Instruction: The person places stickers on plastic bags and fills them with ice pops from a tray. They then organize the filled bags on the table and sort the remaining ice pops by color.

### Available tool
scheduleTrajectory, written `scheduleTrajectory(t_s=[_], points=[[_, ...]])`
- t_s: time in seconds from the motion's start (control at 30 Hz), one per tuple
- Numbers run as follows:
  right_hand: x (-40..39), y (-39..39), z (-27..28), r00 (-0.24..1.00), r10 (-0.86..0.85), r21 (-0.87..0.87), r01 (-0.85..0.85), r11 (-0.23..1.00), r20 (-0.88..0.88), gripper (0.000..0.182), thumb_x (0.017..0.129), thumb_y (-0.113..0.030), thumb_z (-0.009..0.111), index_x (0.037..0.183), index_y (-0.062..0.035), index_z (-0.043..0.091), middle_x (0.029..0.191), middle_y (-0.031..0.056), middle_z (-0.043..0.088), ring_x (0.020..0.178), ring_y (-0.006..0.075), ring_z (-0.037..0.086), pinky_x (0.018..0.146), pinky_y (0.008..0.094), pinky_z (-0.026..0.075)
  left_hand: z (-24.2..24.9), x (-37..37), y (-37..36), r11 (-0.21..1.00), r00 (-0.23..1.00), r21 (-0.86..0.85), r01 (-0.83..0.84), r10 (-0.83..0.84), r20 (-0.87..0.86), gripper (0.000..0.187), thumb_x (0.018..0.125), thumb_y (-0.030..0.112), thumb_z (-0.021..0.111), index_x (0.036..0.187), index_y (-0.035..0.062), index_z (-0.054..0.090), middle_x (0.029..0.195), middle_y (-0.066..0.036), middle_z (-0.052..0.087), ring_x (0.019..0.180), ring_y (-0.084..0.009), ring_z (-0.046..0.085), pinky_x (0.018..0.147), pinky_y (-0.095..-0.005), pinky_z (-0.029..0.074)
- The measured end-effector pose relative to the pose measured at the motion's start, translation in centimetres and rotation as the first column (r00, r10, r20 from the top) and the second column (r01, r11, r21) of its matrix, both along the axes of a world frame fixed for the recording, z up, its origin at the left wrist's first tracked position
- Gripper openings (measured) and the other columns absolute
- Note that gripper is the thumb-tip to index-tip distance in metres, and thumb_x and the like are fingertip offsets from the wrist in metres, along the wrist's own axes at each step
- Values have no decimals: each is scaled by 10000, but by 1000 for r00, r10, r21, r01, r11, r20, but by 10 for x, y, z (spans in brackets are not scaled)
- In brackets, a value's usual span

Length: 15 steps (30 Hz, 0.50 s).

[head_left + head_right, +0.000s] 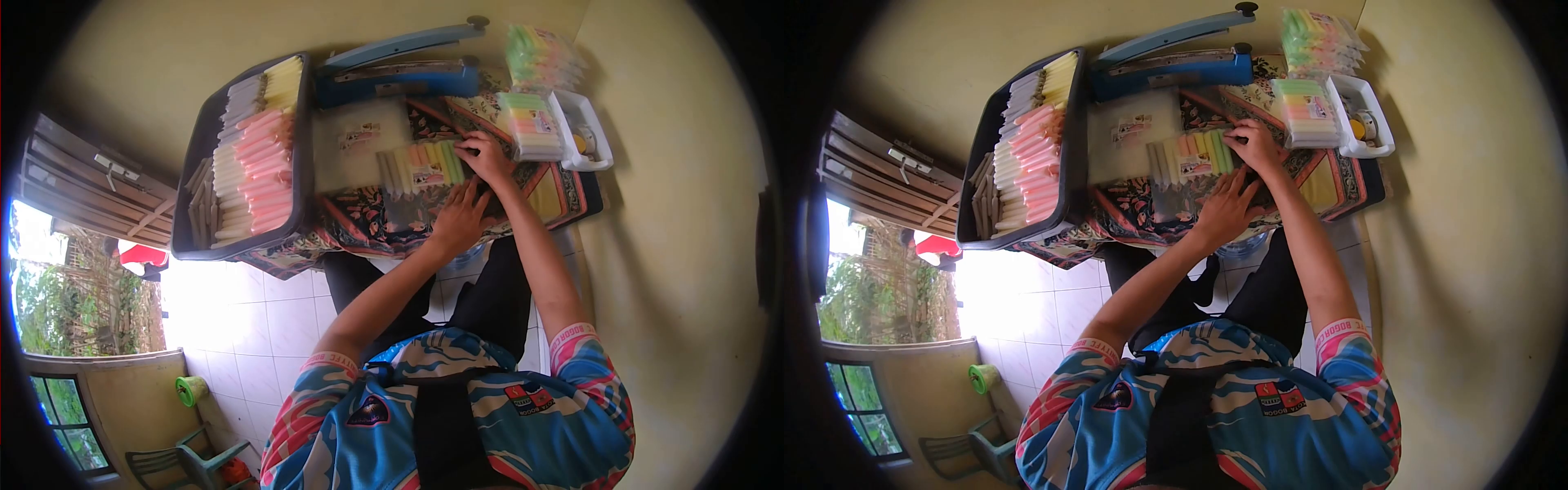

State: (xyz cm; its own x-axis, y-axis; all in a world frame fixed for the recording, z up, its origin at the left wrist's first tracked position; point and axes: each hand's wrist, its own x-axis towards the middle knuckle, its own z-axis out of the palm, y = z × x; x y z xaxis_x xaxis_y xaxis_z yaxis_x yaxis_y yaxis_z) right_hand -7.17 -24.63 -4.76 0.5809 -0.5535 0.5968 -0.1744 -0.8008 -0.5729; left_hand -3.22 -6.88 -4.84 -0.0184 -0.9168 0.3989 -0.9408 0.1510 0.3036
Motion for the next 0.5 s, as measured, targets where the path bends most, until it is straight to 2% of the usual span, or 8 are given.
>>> scheduleTrajectory(t_s=[0.17, 0.27, 0.37, 0.43, 0.5], points=[[0, -1, -4, 999, -23, 0, 23, 1000, -28, 195, 758, -205, 775, 855, -38, 748, 956, 136, 664, 863, 311, 631, 768, 400, 511, 1, -2, -2, 999, 999, 31, -31, 31, 9, 549, 891, 399, 603, 1313, 64, 497, 1412, -258, 406, 1251, -452, 444, 1072, -501, 342], [-2, -3, -4, 999, 2, -27, -3, 1000, -37, 215, 754, -197, 780, 907, -50, 745, 980, 129, 664, 893, 306, 635, 796, 390, 508, 30, 5, 13, 1000, 985, -3, 16, -16, -170, 476, 860, 302, 666, 1261, 72, 556, 1359, -206, 488, 1222, -422, 488, 1023, -485, 399], [-12, 6, -2, 999, 11, 28, -13, 1000, 48, 246, 757, -174, 782, 966, -55, 729, 996, 125, 662, 921, 299, 638, 820, 379, 504, 26, 30, 32, 985, 930, -170, 35, -94, -354, 395, 822, 184, 692, 1189, 74, 597, 1292, -210, 543, 1171, -420, 527, 973, -503, 430], [-27, 22, 7, 999, 11, 41, -13, 999, 53, 252, 765, -159, 776, 987, -55, 720, 991, 120, 663, 935, 293, 641, 826, 371, 505, 31, 52, 50, 973, 919, -201, -115, 28, -393, 422, 741, 142, 781, 1131, 60, 642, 1210, -163, 598, 1122, -375, 567, 928, -444, 477], [-44, 37, 9, 998, -21, 27, 20, 999, 53, 240, 772, -126, 768, 992, -49, 711, 964, 111, 660, 906, 281, 641, 792, 358, 511, 44, 69, 75, 951, 902, -175, -253, 167, -399, 470, 708, 158, 808, 1140, 77, 642, 1208, -156, 594, 1118, -369, 560, 940, -443, 464]])
